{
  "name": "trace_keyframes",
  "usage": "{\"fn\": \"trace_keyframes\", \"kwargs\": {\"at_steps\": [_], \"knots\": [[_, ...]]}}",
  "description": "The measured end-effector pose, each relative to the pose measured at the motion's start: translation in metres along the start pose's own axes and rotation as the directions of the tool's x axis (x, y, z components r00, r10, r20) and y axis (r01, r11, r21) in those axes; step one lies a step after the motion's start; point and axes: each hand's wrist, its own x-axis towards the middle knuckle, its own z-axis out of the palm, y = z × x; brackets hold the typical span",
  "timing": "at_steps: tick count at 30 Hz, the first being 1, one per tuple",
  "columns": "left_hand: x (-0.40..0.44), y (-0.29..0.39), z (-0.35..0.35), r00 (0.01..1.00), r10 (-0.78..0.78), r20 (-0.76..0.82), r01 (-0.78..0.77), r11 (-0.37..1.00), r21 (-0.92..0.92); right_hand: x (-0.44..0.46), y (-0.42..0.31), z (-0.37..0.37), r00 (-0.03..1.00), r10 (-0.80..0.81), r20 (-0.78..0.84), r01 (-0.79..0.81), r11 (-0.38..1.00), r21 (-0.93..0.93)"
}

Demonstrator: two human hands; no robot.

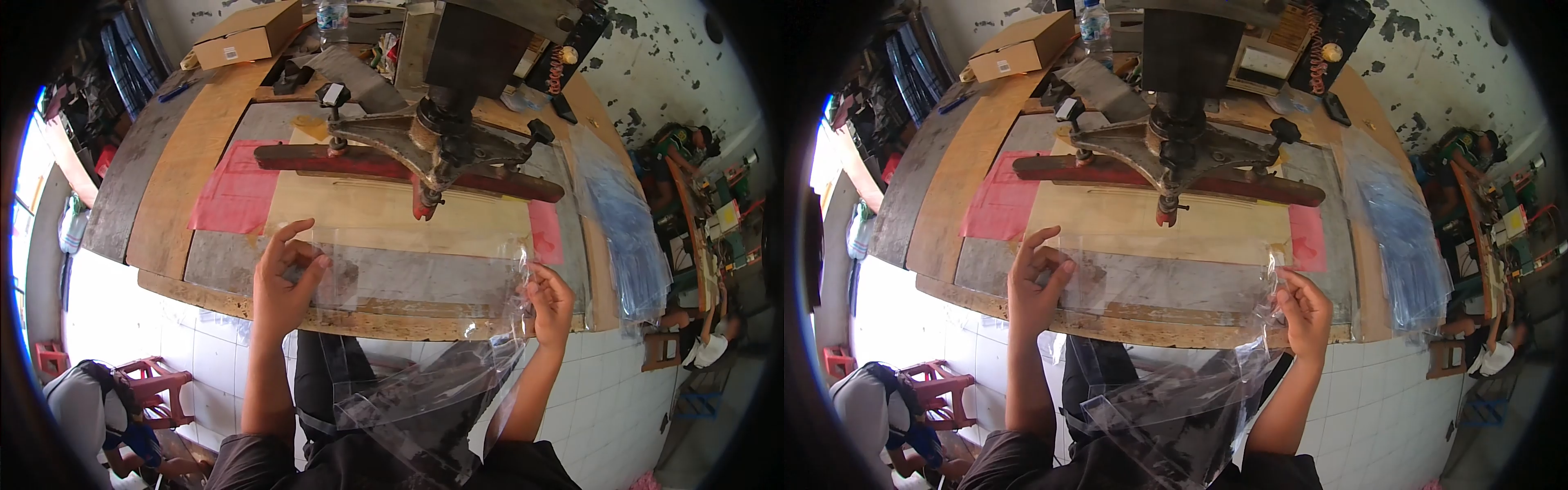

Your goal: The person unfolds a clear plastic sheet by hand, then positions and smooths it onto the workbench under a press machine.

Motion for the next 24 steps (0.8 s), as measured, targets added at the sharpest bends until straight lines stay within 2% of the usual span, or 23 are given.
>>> {"fn": "trace_keyframes", "kwargs": {"at_steps": [10, 24], "knots": [[-0.0001, -0.0019, -0.0022, 0.999, 0.008, 0.047, -0.007, 1.000, -0.012, 0.0004, 0.0008, 0.0011, 1.000, -0.008, -0.011, 0.008, 1.000, -0.002], [-0.0029, -0.0007, -0.0031, 1.000, 0.003, -0.028, -0.006, 0.996, -0.085, -0.0003, 0.0030, -0.0013, 0.999, 0.010, -0.046, -0.013, 0.998, -0.066]]}}
